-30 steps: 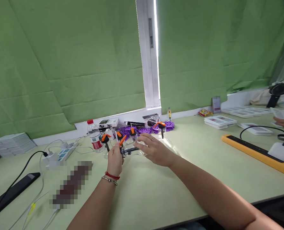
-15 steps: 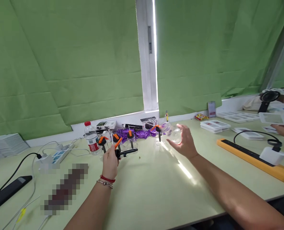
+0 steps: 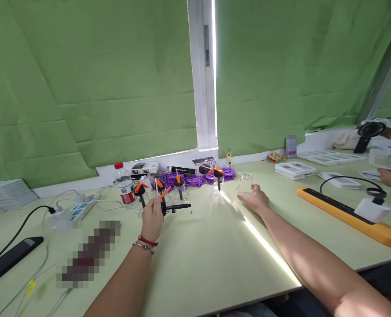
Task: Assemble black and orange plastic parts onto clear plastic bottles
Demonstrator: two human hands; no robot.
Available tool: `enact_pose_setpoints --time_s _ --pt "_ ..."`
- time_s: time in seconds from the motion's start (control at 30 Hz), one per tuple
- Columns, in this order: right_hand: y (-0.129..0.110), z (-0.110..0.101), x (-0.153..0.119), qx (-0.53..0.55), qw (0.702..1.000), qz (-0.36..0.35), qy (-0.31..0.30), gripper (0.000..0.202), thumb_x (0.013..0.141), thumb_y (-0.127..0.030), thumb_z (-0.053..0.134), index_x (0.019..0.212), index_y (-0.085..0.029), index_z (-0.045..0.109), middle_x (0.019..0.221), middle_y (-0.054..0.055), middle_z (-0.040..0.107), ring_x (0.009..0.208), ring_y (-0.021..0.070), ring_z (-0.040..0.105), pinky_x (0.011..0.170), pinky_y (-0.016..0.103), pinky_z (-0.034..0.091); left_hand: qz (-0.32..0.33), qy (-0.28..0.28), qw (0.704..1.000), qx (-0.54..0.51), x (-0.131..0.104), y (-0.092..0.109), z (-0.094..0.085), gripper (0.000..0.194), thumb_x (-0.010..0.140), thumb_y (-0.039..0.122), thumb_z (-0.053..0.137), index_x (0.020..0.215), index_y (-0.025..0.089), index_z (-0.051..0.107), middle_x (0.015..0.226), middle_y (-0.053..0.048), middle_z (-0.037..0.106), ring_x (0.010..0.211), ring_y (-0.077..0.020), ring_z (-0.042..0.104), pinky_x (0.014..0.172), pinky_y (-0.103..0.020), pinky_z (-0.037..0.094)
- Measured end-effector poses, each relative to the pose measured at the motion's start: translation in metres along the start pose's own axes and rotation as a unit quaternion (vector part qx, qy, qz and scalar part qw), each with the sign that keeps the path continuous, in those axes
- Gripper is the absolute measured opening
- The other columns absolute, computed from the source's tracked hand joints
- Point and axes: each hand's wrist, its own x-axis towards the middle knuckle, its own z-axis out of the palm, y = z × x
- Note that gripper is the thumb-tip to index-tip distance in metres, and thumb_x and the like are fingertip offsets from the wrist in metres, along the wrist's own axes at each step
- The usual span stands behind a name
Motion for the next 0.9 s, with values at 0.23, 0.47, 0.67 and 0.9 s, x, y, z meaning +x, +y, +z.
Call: enact_pose_setpoints --time_s 0.23,0.47,0.67,0.9 --pt "-0.039 -0.019 -0.044 0.105 0.943 -0.260 0.178 0.086 0.067 -0.052 0.065 0.135 -0.012 0.032 0.136 0.021 0.038 0.123 0.0354 0.037 0.097 0.050 0.034 -0.071 -0.067 0.991 -0.091 -0.006 0.014 0.006 0.039 0.080 0.056 0.043 0.071 0.018 0.047 0.046 0.004 0.051 0.031 -0.0083 0.042 0.031 -0.020 0.030" --pt "-0.122 -0.020 -0.139 0.276 0.752 -0.520 -0.295 0.036 0.082 -0.027 0.056 0.117 -0.025 0.057 0.097 0.005 0.064 0.078 0.0140 0.059 0.076 0.031 0.049 -0.165 -0.258 0.945 -0.117 -0.025 0.020 0.017 0.041 0.078 0.058 0.043 0.072 0.018 0.046 0.047 0.002 0.053 0.027 -0.0082 0.041 0.028 -0.020 0.030" --pt "-0.149 -0.006 -0.142 0.437 0.770 -0.328 -0.329 0.021 0.076 -0.030 0.062 0.092 -0.017 0.063 0.070 0.001 0.062 0.056 0.0109 0.056 0.061 0.028 0.050 -0.101 -0.206 0.963 -0.144 -0.022 0.017 0.013 0.046 0.082 0.060 0.036 0.093 0.017 0.049 0.068 -0.001 0.058 0.048 -0.0123 0.055 0.046 -0.026 0.045" --pt "-0.166 -0.010 -0.159 0.556 0.739 -0.116 -0.362 0.034 0.066 -0.046 0.070 0.072 -0.016 0.055 0.050 -0.002 0.057 0.042 0.0115 0.054 0.045 0.026 0.047 0.127 -0.217 0.967 -0.043 -0.030 0.024 0.012 0.047 0.076 0.037 0.063 0.114 0.022 0.040 0.115 -0.007 0.049 0.094 -0.0153 0.054 0.083 -0.030 0.045"
